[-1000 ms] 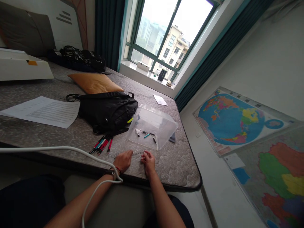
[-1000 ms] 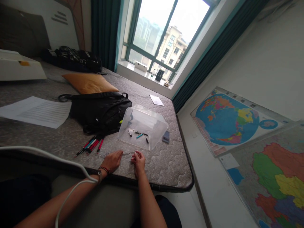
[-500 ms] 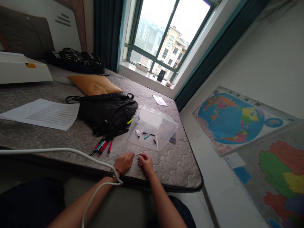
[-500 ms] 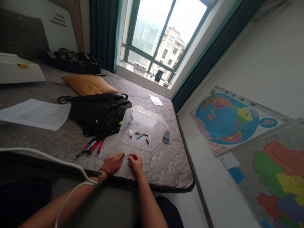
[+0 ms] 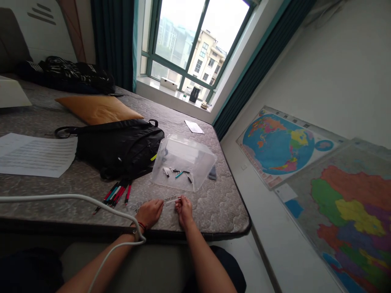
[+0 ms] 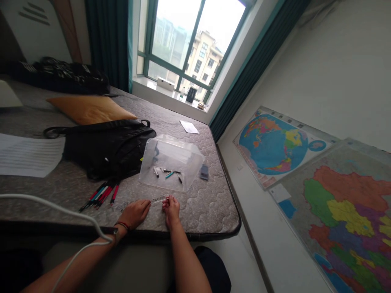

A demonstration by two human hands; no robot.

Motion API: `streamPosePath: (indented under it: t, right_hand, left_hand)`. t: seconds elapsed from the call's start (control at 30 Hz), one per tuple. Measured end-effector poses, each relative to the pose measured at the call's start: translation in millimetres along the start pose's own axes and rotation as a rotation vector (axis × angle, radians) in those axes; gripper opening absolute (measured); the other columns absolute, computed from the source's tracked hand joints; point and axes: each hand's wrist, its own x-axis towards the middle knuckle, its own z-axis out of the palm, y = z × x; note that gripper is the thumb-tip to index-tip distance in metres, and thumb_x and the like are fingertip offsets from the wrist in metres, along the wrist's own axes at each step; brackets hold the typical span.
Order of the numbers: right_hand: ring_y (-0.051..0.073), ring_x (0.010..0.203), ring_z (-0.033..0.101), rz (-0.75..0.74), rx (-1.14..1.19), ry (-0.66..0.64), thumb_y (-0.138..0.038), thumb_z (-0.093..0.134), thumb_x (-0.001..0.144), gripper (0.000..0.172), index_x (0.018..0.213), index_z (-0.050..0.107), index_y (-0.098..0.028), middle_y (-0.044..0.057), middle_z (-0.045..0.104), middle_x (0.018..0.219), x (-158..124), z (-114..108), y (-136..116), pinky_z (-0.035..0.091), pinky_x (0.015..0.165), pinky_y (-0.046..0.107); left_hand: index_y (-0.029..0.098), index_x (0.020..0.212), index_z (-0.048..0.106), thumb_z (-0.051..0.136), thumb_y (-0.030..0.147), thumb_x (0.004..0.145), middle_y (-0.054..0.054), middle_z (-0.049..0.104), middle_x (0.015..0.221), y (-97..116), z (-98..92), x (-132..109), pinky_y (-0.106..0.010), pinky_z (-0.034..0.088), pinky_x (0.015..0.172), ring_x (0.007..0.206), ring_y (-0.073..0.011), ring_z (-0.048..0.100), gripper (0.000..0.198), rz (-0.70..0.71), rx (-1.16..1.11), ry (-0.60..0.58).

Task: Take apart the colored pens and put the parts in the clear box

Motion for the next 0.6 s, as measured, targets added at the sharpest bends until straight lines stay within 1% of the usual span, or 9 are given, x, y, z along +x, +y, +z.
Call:
streamPosePath:
  t: [0.1,0.13,0.23,0.33,0.4,0.5,0.6]
  right_hand:
    - [0.007,0.041,0.048,-0.024,-0.043,0.034,-0.059,0.067,0.073,0.041,0.076,0.054,-0.019,-0.002,0.060,0.058,0,1,0,0.035,0.040,0.017]
    - [0.006,0.038,0.045,-0.033,-0.093,0.017,-0.059,0.066,0.073,0.042,0.074,0.054,-0.019,-0.003,0.058,0.055,-1,2,0,0.031,0.038,0.017]
    - [0.005,0.032,0.038,-0.061,-0.300,-0.088,-0.058,0.065,0.075,0.042,0.069,0.054,-0.018,-0.005,0.054,0.047,-2,5,3,0.023,0.033,0.018]
    - [0.005,0.030,0.036,-0.088,-0.456,-0.159,-0.056,0.065,0.076,0.041,0.066,0.057,-0.017,-0.005,0.052,0.043,-3,6,6,0.020,0.032,0.018]
    - [0.005,0.031,0.037,-0.087,-0.492,-0.199,-0.055,0.065,0.076,0.040,0.066,0.058,-0.017,-0.005,0.051,0.043,-2,6,5,0.021,0.032,0.018]
    - [0.005,0.030,0.036,-0.043,-0.496,-0.253,-0.054,0.066,0.075,0.039,0.064,0.057,-0.017,-0.006,0.050,0.041,-2,4,1,0.020,0.033,0.018]
    - [0.005,0.030,0.034,0.007,-0.469,-0.267,-0.053,0.067,0.075,0.038,0.064,0.055,-0.018,-0.007,0.049,0.040,-3,2,-3,0.019,0.032,0.018]
  left_hand:
    - [0.021,0.103,0.062,0.030,0.032,0.100,-0.009,0.068,0.098,0,-0.6,0,-0.033,0.044,0.084,0.092,-0.0212,0.062,0.034,-0.036,-0.026,-0.010]
    - [0.021,0.102,0.062,0.031,0.032,0.100,-0.009,0.068,0.098,1,-1.0,0,-0.033,0.044,0.084,0.092,-0.0211,0.062,0.034,-0.044,-0.026,-0.009]
    - [0.020,0.099,0.062,0.030,0.032,0.099,-0.009,0.068,0.096,1,-2.3,0,-0.032,0.044,0.082,0.091,-0.0211,0.063,0.034,-0.054,-0.013,-0.004]
    - [0.020,0.096,0.061,0.030,0.032,0.099,-0.009,0.068,0.094,2,-4.4,1,-0.032,0.043,0.081,0.090,-0.0208,0.063,0.033,-0.070,-0.005,-0.013]
    - [0.020,0.095,0.060,0.029,0.032,0.099,-0.009,0.068,0.094,3,-6.4,1,-0.032,0.043,0.081,0.090,-0.0205,0.063,0.033,-0.083,-0.003,-0.021]
    - [0.020,0.094,0.060,0.029,0.032,0.099,-0.009,0.068,0.094,4,-9.5,1,-0.032,0.043,0.080,0.090,-0.0205,0.063,0.033,-0.088,-0.002,-0.030]
    - [0.020,0.094,0.059,0.029,0.032,0.099,-0.009,0.068,0.095,5,-12.0,1,-0.032,0.042,0.081,0.091,-0.0205,0.063,0.033,-0.099,-0.007,-0.040]
